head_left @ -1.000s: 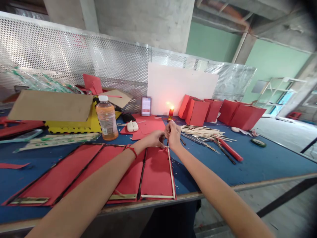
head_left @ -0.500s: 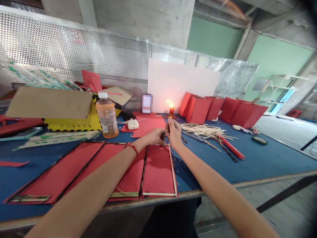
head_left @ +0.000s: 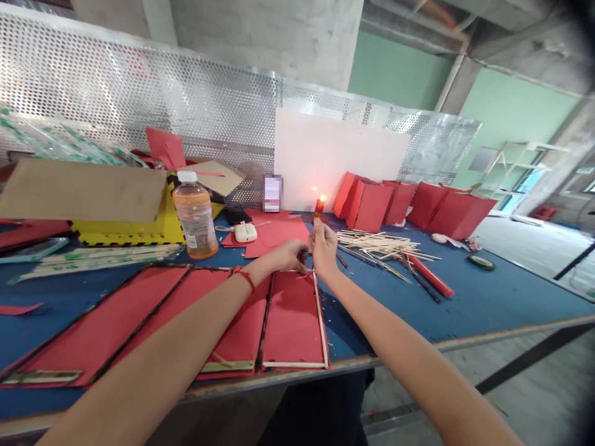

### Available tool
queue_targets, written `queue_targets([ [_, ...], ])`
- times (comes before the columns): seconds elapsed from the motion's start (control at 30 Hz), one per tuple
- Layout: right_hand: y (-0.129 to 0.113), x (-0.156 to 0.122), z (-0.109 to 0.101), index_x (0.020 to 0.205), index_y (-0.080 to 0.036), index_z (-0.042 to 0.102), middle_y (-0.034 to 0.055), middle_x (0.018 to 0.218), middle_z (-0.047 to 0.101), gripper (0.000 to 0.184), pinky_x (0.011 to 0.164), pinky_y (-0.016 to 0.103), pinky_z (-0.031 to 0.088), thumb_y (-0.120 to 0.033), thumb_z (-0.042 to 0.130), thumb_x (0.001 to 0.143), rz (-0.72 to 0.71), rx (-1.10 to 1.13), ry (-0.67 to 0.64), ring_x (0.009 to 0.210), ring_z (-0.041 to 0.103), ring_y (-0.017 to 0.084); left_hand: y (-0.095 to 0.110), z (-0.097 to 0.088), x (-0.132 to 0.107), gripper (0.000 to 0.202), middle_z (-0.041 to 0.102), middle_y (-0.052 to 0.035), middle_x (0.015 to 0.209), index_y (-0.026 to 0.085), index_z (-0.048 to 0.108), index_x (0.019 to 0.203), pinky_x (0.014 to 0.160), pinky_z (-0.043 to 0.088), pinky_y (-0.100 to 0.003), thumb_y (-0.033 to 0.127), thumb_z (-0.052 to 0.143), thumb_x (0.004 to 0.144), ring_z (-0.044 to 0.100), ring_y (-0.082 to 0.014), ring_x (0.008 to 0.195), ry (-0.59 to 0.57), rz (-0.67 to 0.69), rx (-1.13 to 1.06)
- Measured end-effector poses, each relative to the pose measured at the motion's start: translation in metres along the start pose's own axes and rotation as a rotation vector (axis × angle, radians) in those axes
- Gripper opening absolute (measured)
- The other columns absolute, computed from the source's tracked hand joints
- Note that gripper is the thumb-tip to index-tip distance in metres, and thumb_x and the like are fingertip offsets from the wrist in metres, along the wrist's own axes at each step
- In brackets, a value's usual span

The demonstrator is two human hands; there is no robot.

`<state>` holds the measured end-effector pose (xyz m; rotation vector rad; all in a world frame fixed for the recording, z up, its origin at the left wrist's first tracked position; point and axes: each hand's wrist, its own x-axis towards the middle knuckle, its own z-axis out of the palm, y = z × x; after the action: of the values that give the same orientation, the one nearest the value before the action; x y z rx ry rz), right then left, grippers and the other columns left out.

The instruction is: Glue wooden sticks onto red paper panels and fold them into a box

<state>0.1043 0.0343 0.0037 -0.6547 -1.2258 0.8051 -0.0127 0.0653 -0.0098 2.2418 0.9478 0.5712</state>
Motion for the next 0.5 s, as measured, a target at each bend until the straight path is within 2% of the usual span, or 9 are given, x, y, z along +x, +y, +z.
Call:
queue_targets([
  [0.1,-0.001,0.002,0.001,0.055,-0.024,0.029,-0.0090,0.046,0.023,0.056,0.038,0.024,0.018,-0.067,0.053,0.081,-0.040,0.088,0.088,0.040,0.021,0.006,0.002,-0.001,-0.001,0.026,0.048,0.0055,0.056,0.016,0.052,0.064,0.050,0.028,-0.024,0.026,0.074,0.056,0.042,-0.0099,0.051,0.000,-0.006,0.040],
  [0.2,-0.004,0.004,0.002,0.055,-0.024,0.026,-0.0097,0.046,0.021,0.058,0.036,0.023,0.017,-0.067,0.055,0.079,-0.034,0.142,0.121,0.038,0.020,0.006,0.003,-0.002,-0.002,0.029,0.045,0.0060,0.054,0.016,0.049,0.059,0.049,0.027,-0.023,0.028,0.075,0.055,0.040,-0.0093,0.051,0.005,-0.013,0.073],
  [0.37,-0.004,0.002,0.004,0.055,-0.024,0.027,-0.0106,0.045,0.020,0.058,0.036,0.023,0.015,-0.068,0.057,0.077,-0.008,0.153,0.049,0.038,0.018,0.005,0.008,-0.002,-0.004,0.020,0.045,0.0063,0.055,0.015,0.053,0.061,0.049,0.028,-0.023,0.023,0.070,0.055,0.040,-0.0094,0.051,0.004,-0.023,0.056],
  [0.5,0.000,0.001,0.004,0.057,-0.024,0.025,-0.0104,0.046,0.019,0.058,0.038,0.023,0.015,-0.071,0.049,0.080,0.007,0.070,0.030,0.039,0.018,0.005,0.013,-0.003,-0.006,0.019,0.046,0.0061,0.054,0.015,0.053,0.060,0.049,0.029,-0.022,0.021,0.069,0.054,0.041,-0.0093,0.051,0.002,-0.041,0.047],
])
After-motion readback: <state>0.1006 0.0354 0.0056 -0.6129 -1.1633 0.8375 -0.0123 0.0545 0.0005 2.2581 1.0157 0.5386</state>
